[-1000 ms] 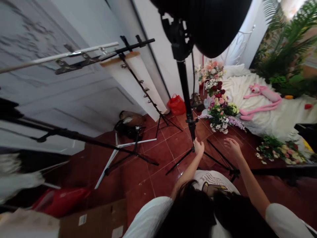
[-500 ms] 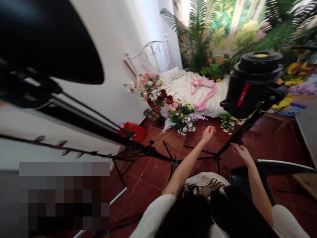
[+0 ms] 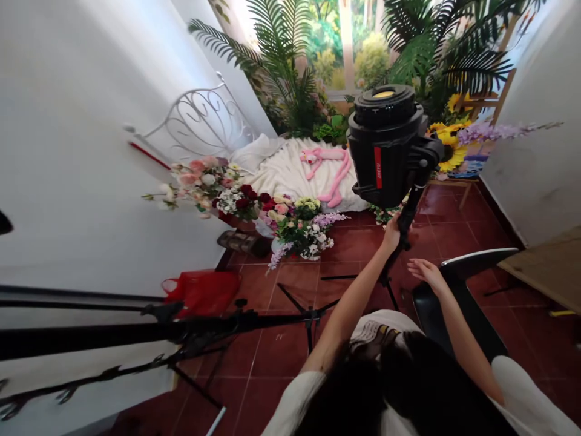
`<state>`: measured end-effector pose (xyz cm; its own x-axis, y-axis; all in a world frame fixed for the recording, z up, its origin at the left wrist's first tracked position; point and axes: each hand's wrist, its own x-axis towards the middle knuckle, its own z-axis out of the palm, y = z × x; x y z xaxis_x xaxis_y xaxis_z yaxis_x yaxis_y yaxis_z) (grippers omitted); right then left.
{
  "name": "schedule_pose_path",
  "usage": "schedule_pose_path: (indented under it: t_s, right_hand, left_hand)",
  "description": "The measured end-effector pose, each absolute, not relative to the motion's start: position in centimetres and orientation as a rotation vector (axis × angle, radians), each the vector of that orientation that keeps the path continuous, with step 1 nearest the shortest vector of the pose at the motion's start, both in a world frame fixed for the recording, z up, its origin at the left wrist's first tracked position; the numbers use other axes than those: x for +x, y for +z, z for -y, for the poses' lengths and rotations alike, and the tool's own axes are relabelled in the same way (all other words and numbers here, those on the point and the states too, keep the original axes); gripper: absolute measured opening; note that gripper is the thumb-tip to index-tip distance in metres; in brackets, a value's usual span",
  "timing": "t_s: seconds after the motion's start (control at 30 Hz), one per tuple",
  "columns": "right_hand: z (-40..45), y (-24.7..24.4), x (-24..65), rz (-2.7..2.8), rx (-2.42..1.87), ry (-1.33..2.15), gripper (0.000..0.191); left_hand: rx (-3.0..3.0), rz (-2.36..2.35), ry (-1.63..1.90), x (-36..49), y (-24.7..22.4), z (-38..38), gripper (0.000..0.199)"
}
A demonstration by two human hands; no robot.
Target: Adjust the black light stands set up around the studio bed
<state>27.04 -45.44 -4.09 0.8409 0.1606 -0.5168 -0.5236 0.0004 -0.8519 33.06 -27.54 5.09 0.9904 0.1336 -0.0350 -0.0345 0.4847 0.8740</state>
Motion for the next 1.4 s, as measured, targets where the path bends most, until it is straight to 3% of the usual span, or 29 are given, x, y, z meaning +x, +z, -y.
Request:
schedule_pose_path:
  t_s: [0.1,0.33,0.83,1.17,1.4]
  right_hand:
    - [43.6,-3.3,27.4,-0.280,-1.475,0.552,0.010]
    - [39.1,-0.5,28.7,-0.263,-1.366,0.640,0.051]
    - [37.7,1.5,27.7,-0.258,-0.575,0.706,0.022]
    - [39.1,3.6,27.7,-0.124,-0.574,0.827,0.030]
    - [37.9,2.3,27.1,-0.107,-0.237,0.739,0.046]
  left_hand:
    - [1.069,-0.099,0.145,33.3,4.7,27.6,0.062]
    - [1.141,-0.093,0.228,33.1,4.3,27.8,0.056]
    - [1.233,-0.207,0.245,32.5,4.8,28.2,0.061]
    - [1.219,-0.191,0.292,32.9,4.3,28.2,0.061]
    - [1.239,-0.234,0.291,32.5,5.3,28.1,0.065]
